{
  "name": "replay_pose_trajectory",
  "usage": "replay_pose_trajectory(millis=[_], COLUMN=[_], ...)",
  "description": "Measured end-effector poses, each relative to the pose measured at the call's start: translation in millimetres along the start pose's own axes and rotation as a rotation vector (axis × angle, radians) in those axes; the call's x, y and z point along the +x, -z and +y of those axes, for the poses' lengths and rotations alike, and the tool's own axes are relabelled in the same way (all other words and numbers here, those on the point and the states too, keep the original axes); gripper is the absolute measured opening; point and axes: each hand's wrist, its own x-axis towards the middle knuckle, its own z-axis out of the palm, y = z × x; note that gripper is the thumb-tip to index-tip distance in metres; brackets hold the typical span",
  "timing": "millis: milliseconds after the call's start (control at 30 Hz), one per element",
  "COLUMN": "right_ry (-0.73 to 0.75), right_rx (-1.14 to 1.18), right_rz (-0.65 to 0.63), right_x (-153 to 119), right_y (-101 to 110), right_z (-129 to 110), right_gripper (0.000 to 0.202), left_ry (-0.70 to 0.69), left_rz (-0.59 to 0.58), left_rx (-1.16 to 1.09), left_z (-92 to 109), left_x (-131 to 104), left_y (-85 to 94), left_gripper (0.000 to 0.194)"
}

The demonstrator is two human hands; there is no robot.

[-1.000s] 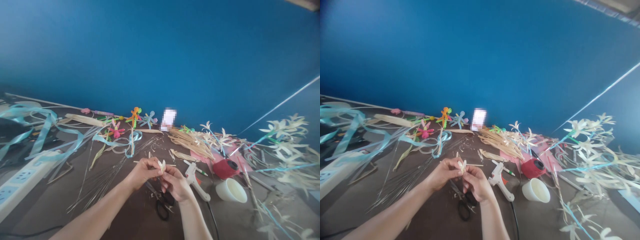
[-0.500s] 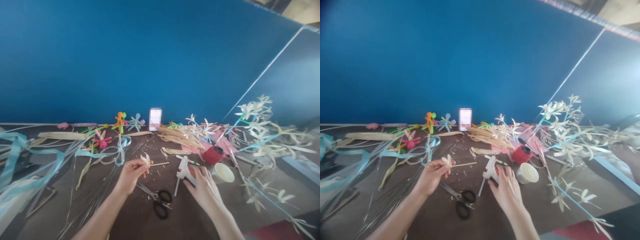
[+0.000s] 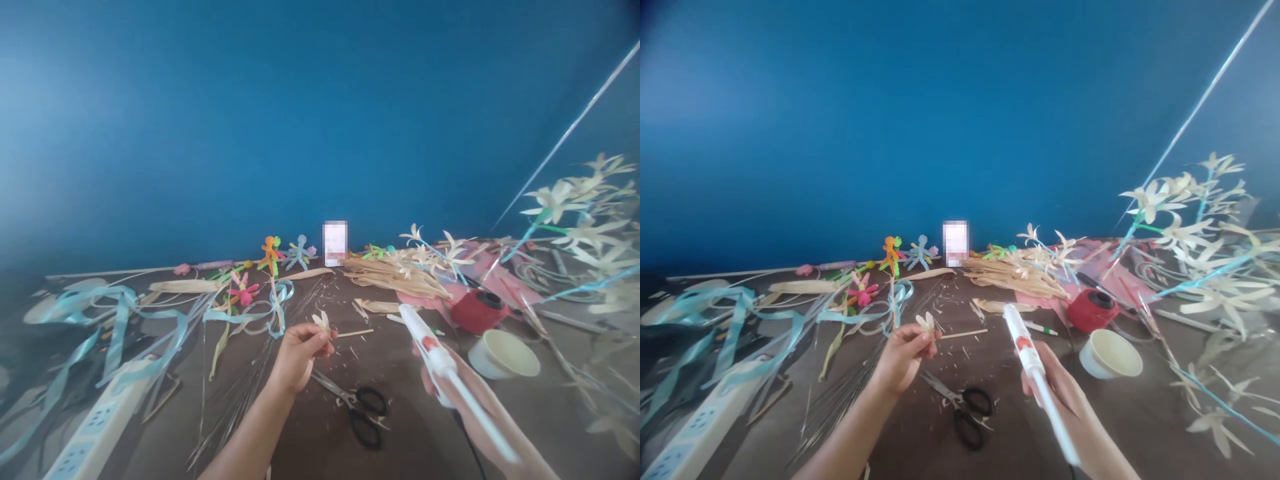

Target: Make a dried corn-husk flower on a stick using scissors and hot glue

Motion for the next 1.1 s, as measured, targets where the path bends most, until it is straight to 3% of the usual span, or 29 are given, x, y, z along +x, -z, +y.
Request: replay_pose_trajectory(millis=[100,200,400,767,1100], right_ry=[-0.11,-0.166,-0.156,-0.156,-0.16], right_rx=[0.359,0.447,0.433,0.339,0.312], right_rz=[-0.161,-0.145,-0.245,-0.331,-0.32], right_x=[-9.4,-17.5,-25.1,-20.7,-21.7], right_y=[-10.2,-29.2,-49.3,-44.2,-43.4], right_z=[-23.4,-38.4,-44.3,-46.5,-47.0], right_gripper=[0.045,0.049,0.04,0.043,0.043], left_ry=[0.009,0.006,-0.029,-0.03,-0.019], left_rz=[-0.011,-0.036,-0.058,-0.044,-0.038], left_rx=[0.031,0.042,0.033,0.029,0.029], left_z=[0.8,1.3,-2.0,-2.1,-3.3], left_x=[-2.0,-3.3,-3.5,-4.2,-4.0], left_y=[-1.6,-1.9,-2.1,-3.0,-2.0], left_gripper=[0.013,0.011,0.008,0.007,0.008])
